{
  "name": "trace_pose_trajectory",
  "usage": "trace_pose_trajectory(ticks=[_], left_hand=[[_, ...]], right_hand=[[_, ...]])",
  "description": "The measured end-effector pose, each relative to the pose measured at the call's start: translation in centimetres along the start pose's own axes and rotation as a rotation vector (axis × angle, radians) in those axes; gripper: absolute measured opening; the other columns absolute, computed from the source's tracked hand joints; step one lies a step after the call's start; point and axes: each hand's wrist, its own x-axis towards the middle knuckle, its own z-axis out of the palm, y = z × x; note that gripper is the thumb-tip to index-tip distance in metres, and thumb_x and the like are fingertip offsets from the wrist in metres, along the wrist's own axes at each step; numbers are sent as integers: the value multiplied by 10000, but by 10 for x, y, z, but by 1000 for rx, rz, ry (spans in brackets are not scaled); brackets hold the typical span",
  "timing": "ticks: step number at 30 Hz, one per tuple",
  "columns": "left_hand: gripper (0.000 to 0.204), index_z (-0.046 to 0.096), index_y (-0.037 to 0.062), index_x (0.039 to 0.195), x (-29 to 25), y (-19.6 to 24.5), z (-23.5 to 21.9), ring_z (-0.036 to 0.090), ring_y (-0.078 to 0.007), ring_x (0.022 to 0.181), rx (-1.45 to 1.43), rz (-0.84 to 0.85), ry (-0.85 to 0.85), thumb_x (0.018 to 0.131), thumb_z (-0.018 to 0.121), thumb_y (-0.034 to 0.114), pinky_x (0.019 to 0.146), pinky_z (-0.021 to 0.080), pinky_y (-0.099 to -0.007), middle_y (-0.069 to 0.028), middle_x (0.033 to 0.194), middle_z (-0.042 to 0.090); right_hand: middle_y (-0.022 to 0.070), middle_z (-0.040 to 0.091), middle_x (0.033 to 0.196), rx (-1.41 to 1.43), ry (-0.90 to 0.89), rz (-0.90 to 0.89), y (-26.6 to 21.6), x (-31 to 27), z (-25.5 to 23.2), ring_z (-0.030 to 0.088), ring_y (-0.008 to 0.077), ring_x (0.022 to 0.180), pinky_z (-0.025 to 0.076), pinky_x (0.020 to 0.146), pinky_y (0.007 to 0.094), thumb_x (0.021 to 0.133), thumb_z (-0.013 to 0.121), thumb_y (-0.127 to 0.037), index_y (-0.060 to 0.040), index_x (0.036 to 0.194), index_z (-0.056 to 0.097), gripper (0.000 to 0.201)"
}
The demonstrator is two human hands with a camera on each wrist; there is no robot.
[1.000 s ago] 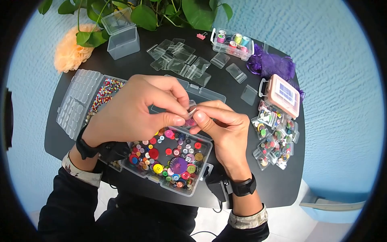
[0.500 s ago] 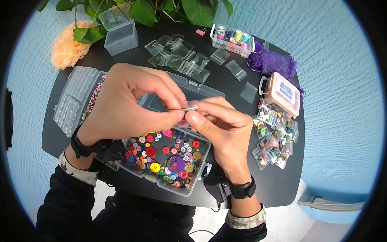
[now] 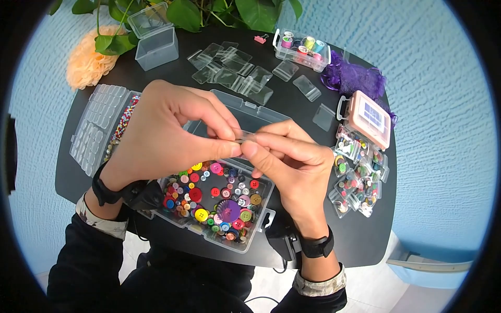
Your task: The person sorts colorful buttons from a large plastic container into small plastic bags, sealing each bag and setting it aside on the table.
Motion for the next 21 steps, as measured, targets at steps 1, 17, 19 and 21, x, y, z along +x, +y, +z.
trace_pose_trajectory(ticks=[1, 17, 19, 21], left_hand=[[88, 732, -35, 805, 0, 1, -1, 675, -135, 783, 0, 0, 1, 744, 793, -53, 711, 522, -235, -117, 858, 728], [175, 710, -30, 933, -1, 3, 2, 678, -122, 826, 57, 262, 61, 772, 773, -51, 771, 524, -241, -86, 879, 712], [197, 705, -34, 952, 0, 2, 1, 683, -123, 840, 3, 248, 58, 769, 773, -56, 780, 524, -241, -85, 896, 711], [224, 697, -37, 980, 0, 0, 0, 691, -131, 860, 6, 293, 27, 770, 774, -58, 783, 537, -248, -88, 916, 710]], right_hand=[[103, 678, 937, 8, -1, -15, 0, 0, 0, 640, 113, 662, 521, 572, 202, 831, 767, 10, 37, 980, 746, 153], [121, 677, 935, 60, -6, -13, -4, -3, 3, 664, 133, 671, 552, 580, 231, 832, 752, 41, 46, 990, 737, 159], [118, 676, 932, 78, 11, 26, -6, -3, 5, 663, 132, 672, 546, 584, 229, 829, 752, 50, 43, 987, 738, 158], [118, 677, 932, 98, 13, 2, -5, -4, 5, 662, 132, 671, 543, 581, 228, 829, 751, 50, 45, 987, 738, 158]])
